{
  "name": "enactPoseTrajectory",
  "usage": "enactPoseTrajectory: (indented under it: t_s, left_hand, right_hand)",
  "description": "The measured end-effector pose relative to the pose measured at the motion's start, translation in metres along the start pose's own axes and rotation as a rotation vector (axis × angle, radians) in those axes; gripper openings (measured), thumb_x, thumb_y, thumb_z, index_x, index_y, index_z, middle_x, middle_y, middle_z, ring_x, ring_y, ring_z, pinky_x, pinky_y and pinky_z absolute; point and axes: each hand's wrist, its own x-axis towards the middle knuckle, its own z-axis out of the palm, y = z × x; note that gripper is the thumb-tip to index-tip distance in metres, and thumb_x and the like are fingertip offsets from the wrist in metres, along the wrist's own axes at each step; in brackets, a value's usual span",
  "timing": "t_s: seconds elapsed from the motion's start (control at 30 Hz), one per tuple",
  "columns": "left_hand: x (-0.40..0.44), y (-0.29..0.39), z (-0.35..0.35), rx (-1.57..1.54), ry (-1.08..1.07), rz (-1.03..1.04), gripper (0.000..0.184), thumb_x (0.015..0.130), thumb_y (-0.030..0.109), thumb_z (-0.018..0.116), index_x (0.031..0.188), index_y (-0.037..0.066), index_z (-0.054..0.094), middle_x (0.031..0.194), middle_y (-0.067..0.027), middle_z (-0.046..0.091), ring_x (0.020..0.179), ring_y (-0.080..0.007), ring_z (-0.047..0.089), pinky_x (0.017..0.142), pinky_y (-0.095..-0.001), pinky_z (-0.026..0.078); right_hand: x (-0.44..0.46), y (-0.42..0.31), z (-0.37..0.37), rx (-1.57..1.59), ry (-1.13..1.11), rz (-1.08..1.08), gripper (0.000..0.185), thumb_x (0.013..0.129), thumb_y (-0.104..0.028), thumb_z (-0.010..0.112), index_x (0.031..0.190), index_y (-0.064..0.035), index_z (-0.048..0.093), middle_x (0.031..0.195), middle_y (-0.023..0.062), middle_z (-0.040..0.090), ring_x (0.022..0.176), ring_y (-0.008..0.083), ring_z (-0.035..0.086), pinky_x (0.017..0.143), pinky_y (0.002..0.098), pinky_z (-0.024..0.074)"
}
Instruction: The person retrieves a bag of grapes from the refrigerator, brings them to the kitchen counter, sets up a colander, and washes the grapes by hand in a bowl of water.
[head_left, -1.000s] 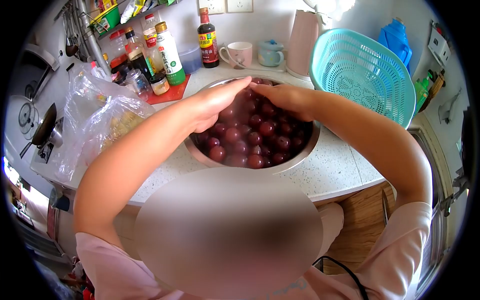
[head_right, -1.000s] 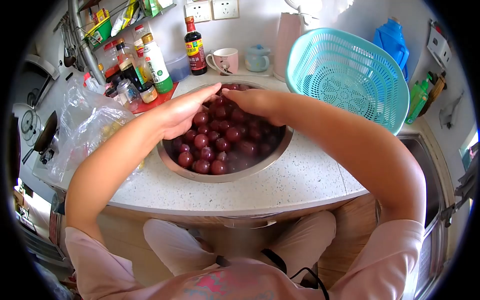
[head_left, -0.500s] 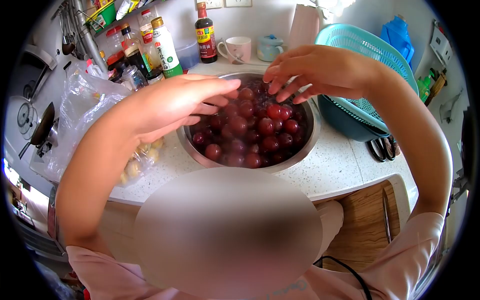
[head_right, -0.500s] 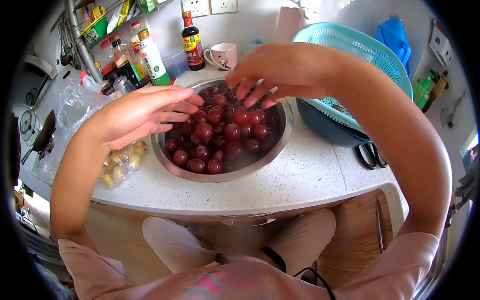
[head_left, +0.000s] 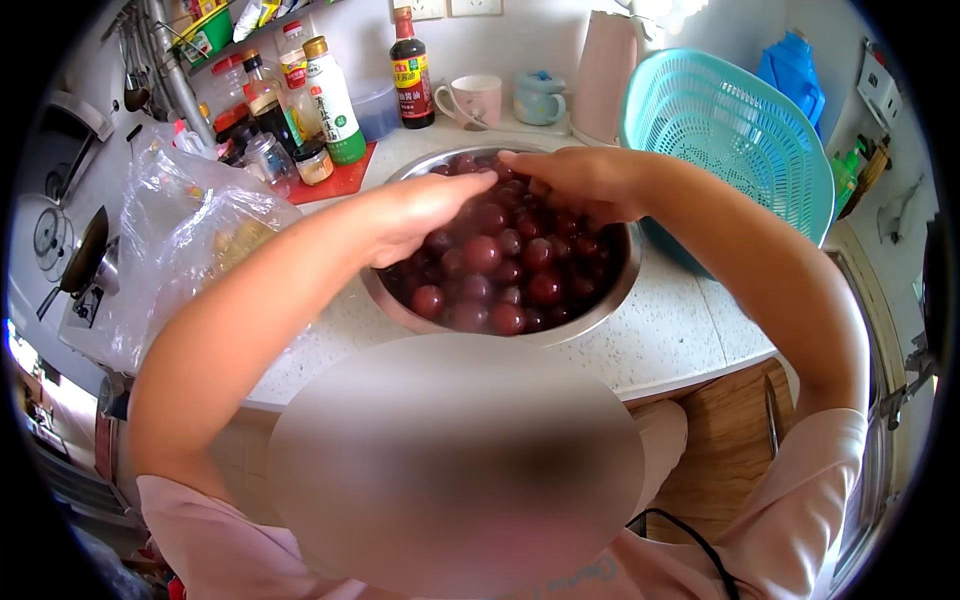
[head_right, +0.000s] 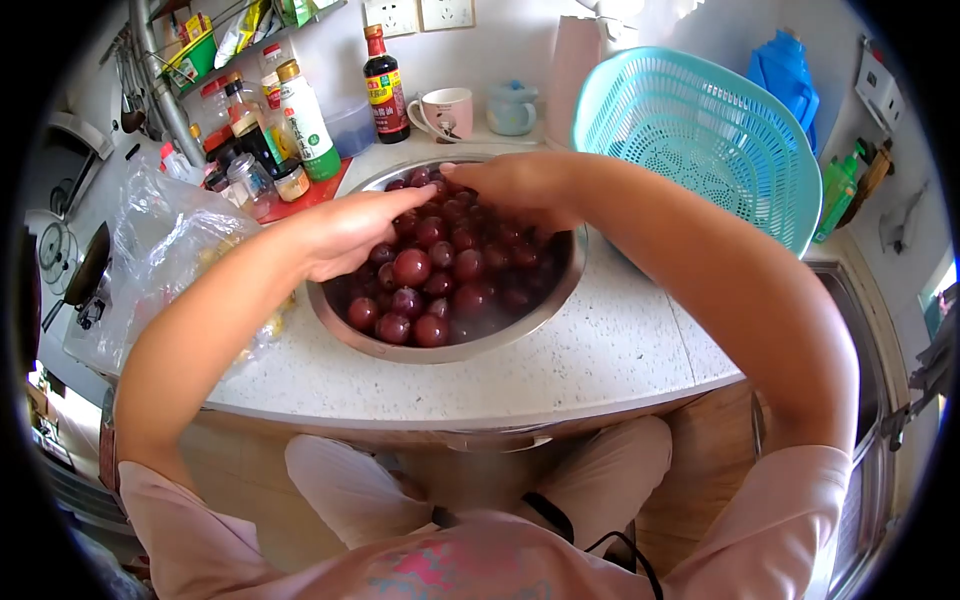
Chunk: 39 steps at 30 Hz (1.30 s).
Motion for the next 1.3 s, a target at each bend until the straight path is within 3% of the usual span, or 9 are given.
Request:
enactPoseTrajectory:
  t_s: [0.1, 0.23, 0.5, 0.67, 0.8, 0.87, 1.0, 1.13, 1.3]
  left_hand:
    - [0.001, 0.003, 0.009, 0.069, 0.115, -0.078, 0.067, 0.104, 0.052, 0.047, 0.155, 0.010, 0.037, 0.157, -0.0120, 0.041, 0.145, -0.0283, 0.036, 0.120, -0.0459, 0.025]
    - [0.007, 0.002, -0.004, -0.018, -0.015, 0.030, 0.063, 0.103, 0.050, 0.051, 0.152, 0.011, 0.043, 0.154, -0.0110, 0.045, 0.143, -0.0274, 0.037, 0.117, -0.0456, 0.030]
    - [-0.040, 0.028, 0.013, 0.124, 0.256, 0.094, 0.052, 0.102, 0.047, 0.058, 0.139, 0.011, 0.057, 0.142, -0.0059, 0.056, 0.133, -0.0234, 0.048, 0.106, -0.0430, 0.040]
    - [-0.071, 0.032, 0.006, 0.053, 0.234, 0.088, 0.039, 0.102, 0.040, 0.060, 0.127, 0.011, 0.063, 0.131, -0.0027, 0.062, 0.131, -0.0187, 0.048, 0.102, -0.0405, 0.043]
    - [-0.089, 0.042, 0.008, 0.097, 0.266, -0.015, 0.045, 0.100, 0.042, 0.061, 0.129, 0.008, 0.060, 0.140, -0.0060, 0.054, 0.134, -0.0268, 0.046, 0.099, -0.0473, 0.049]
    - [-0.087, 0.041, 0.011, 0.111, 0.335, -0.093, 0.050, 0.100, 0.044, 0.062, 0.132, 0.006, 0.057, 0.146, -0.0081, 0.049, 0.138, -0.0326, 0.043, 0.098, -0.0526, 0.050]
    - [-0.064, 0.033, 0.018, 0.196, 0.272, -0.161, 0.067, 0.100, 0.052, 0.057, 0.148, 0.007, 0.044, 0.155, -0.0126, 0.038, 0.143, -0.0399, 0.036, 0.103, -0.0607, 0.045]
    - [-0.043, 0.036, 0.024, 0.227, 0.096, -0.212, 0.079, 0.101, 0.061, 0.047, 0.159, 0.010, 0.029, 0.165, -0.0149, 0.024, 0.148, -0.0399, 0.030, 0.110, -0.0669, 0.034]
    - [-0.022, 0.019, 0.023, 0.263, 0.255, -0.210, 0.085, 0.100, 0.071, 0.037, 0.161, 0.013, 0.024, 0.166, -0.0142, 0.026, 0.147, -0.0349, 0.035, 0.118, -0.0679, 0.018]
  right_hand:
    - [0.022, 0.013, 0.006, 0.316, -0.220, -0.135, 0.067, 0.105, -0.058, 0.040, 0.151, -0.0087, 0.044, 0.151, 0.0150, 0.048, 0.136, 0.0299, 0.048, 0.114, 0.0481, 0.0380]
    - [0.024, 0.017, 0.007, 0.292, -0.094, -0.168, 0.059, 0.106, -0.052, 0.043, 0.143, -0.0071, 0.052, 0.144, 0.0138, 0.055, 0.132, 0.0258, 0.051, 0.113, 0.0449, 0.0388]
    - [-0.025, 0.003, -0.015, 0.086, 0.010, -0.370, 0.053, 0.104, -0.051, 0.051, 0.121, -0.0051, 0.069, 0.124, 0.0078, 0.066, 0.111, 0.0176, 0.061, 0.098, 0.0307, 0.0473]
    - [-0.060, 0.001, -0.018, -0.014, 0.050, -0.460, 0.061, 0.102, -0.057, 0.051, 0.122, -0.0017, 0.066, 0.125, 0.0138, 0.061, 0.116, 0.0237, 0.056, 0.098, 0.0379, 0.0482]
    - [-0.065, 0.008, -0.022, 0.007, 0.215, -0.333, 0.065, 0.100, -0.056, 0.056, 0.132, 0.0008, 0.057, 0.116, 0.0105, 0.066, 0.108, 0.0191, 0.062, 0.088, 0.0357, 0.0552]
    - [-0.068, 0.005, -0.028, -0.017, 0.040, -0.164, 0.072, 0.100, -0.059, 0.054, 0.135, 0.0046, 0.051, 0.114, 0.0155, 0.065, 0.107, 0.0225, 0.065, 0.087, 0.0393, 0.0577]
    - [-0.049, -0.009, -0.033, -0.056, 0.023, 0.088, 0.078, 0.102, -0.061, 0.046, 0.137, 0.0093, 0.045, 0.109, 0.0236, 0.064, 0.105, 0.0300, 0.068, 0.088, 0.0464, 0.0598]
    - [-0.037, -0.016, -0.015, -0.105, -0.210, 0.063, 0.089, 0.101, -0.067, 0.041, 0.151, 0.0054, 0.032, 0.136, 0.0330, 0.053, 0.122, 0.0409, 0.060, 0.096, 0.0521, 0.0557]
    - [-0.005, 0.008, 0.000, -0.053, -0.159, 0.018, 0.080, 0.102, -0.067, 0.036, 0.158, -0.0107, 0.030, 0.156, 0.0198, 0.041, 0.133, 0.0358, 0.053, 0.104, 0.0539, 0.0479]
